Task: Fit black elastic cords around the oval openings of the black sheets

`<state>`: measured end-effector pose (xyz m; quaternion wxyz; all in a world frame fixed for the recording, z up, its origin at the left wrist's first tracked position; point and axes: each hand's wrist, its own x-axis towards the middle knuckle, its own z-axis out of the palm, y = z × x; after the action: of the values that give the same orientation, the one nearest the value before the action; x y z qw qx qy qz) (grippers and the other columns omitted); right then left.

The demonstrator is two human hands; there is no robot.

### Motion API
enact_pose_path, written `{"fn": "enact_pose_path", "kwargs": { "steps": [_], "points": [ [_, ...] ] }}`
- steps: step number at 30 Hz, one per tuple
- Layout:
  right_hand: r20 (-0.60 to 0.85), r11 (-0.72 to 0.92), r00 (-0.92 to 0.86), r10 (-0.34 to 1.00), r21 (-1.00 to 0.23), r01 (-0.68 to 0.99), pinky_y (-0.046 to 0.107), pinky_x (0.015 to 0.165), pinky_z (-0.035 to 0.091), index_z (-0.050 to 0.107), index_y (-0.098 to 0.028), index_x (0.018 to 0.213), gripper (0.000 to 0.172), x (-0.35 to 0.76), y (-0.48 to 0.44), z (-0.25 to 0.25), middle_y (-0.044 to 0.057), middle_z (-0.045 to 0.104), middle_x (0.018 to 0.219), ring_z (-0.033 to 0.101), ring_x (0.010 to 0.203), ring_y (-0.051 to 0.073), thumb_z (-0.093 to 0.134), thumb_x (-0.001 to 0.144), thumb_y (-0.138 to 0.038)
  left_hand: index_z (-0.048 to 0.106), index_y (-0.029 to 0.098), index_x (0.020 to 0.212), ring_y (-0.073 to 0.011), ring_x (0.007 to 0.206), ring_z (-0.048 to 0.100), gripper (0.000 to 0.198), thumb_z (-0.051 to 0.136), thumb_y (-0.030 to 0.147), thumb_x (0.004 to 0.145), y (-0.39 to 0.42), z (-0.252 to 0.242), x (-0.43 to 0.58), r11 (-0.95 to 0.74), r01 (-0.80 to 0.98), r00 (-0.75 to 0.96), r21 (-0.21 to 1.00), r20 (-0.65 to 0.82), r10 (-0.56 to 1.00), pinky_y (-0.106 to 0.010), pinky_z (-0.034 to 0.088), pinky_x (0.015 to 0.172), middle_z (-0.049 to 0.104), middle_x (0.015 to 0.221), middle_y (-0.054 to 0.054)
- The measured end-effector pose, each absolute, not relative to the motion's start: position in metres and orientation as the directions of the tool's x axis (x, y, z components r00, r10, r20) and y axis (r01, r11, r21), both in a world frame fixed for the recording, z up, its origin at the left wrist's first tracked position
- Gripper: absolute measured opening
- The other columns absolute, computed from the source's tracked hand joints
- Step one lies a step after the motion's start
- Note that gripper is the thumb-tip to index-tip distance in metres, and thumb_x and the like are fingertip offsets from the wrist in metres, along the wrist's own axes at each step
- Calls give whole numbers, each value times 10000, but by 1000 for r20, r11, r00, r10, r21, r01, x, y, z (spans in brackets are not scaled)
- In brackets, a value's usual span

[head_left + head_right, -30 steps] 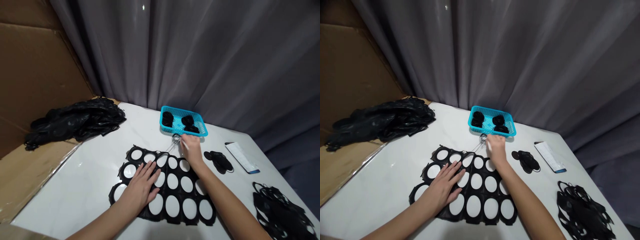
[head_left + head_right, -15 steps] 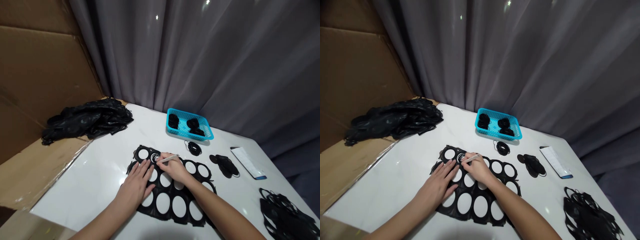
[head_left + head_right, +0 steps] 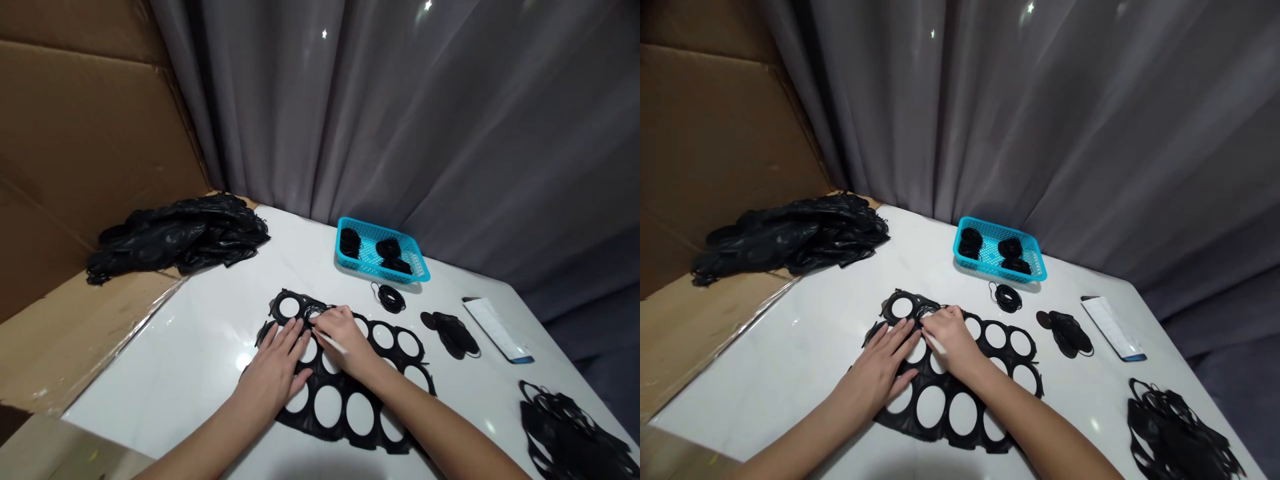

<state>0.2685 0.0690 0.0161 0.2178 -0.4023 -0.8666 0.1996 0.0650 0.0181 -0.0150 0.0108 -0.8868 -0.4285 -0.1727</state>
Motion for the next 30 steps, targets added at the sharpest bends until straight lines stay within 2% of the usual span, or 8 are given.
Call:
{"fn": "enact_pose_path", "kwargs": {
  "steps": [2, 3, 6, 8, 12, 14, 19, 30],
  "points": [
    [266, 649, -599, 756, -428, 629, 421, 934, 331, 611, -215, 970, 164, 276, 80, 19, 73, 706, 964, 596, 949, 244, 535, 872, -106, 468, 153, 1442, -316, 1384, 466, 519, 528, 371, 974, 18, -15, 65, -633, 761, 574, 139, 308, 758, -515, 344, 1141, 479, 1503, -172],
    [299, 612, -534, 791, -419, 671, 428, 936, 327, 606, -214, 942, 157, 283, 90, 23, 72, 697, 935, 588, 929, 248, 534, 852, -107, 465, 162, 1445, -314, 1389, 459, 520, 525, 376, 975, 19, -15, 65, -630, 762, 571, 148, 305, 762, -514, 336, 1147, 473, 1509, -167],
    [380, 314, -111, 918, -528, 789, 412, 872, 352, 550, -212, 782, 103, 308, 125, 37, 51, 631, 774, 558, 800, 241, 497, 849, -155, 451, 184, 1458, -310, 1397, 449, 534, 516, 404, 976, 18, -15, 66, -620, 768, 563, 162, 294, 773, -510, 333, 1148, 470, 1514, -155],
    [371, 239, -7, 929, -584, 775, 363, 775, 378, 516, -215, 741, 141, 316, 142, 45, 29, 587, 706, 533, 698, 214, 475, 876, -207, 443, 191, 1463, -306, 1397, 450, 539, 514, 417, 979, 17, -15, 66, -622, 766, 564, 164, 294, 772, -509, 341, 1144, 476, 1511, -149],
    [277, 291, -138, 951, -652, 700, 270, 590, 372, 476, -224, 647, 226, 290, 139, 45, -21, 547, 598, 521, 582, 160, 503, 868, -259, 450, 172, 1454, -323, 1399, 442, 550, 529, 440, 980, 16, -11, 60, -613, 773, 543, 164, 330, 772, -496, 384, 1122, 466, 1513, -170],
    [205, 307, -231, 951, -715, 629, 250, 574, 392, 495, -221, 640, 222, 265, 126, 39, -24, 597, 622, 552, 600, 151, 536, 854, -260, 465, 125, 1436, -355, 1375, 462, 576, 526, 473, 982, 16, -10, 54, -569, 809, 495, 151, 347, 797, -495, 413, 1099, 476, 1491, -209],
    [107, 294, -401, 910, -848, 441, 270, 729, 482, 594, -216, 746, 107, 228, 104, 29, 9, 732, 862, 660, 775, 168, 590, 852, -231, 452, 116, 1448, -347, 1326, 513, 589, 418, 524, 1024, 15, -14, 40, -516, 844, 443, 146, 352, 824, -504, 403, 1101, 517, 1453, -205],
    [99, 316, -443, 891, -835, 450, 322, 844, 489, 620, -220, 754, 101, 226, 101, 18, 14, 755, 908, 696, 869, 199, 632, 853, -207, 449, 130, 1449, -321, 1365, 481, 596, 447, 536, 1012, 14, -19, 38, -527, 830, 446, 183, 352, 823, -483, 388, 1130, 513, 1468, -184]
  ]
}}
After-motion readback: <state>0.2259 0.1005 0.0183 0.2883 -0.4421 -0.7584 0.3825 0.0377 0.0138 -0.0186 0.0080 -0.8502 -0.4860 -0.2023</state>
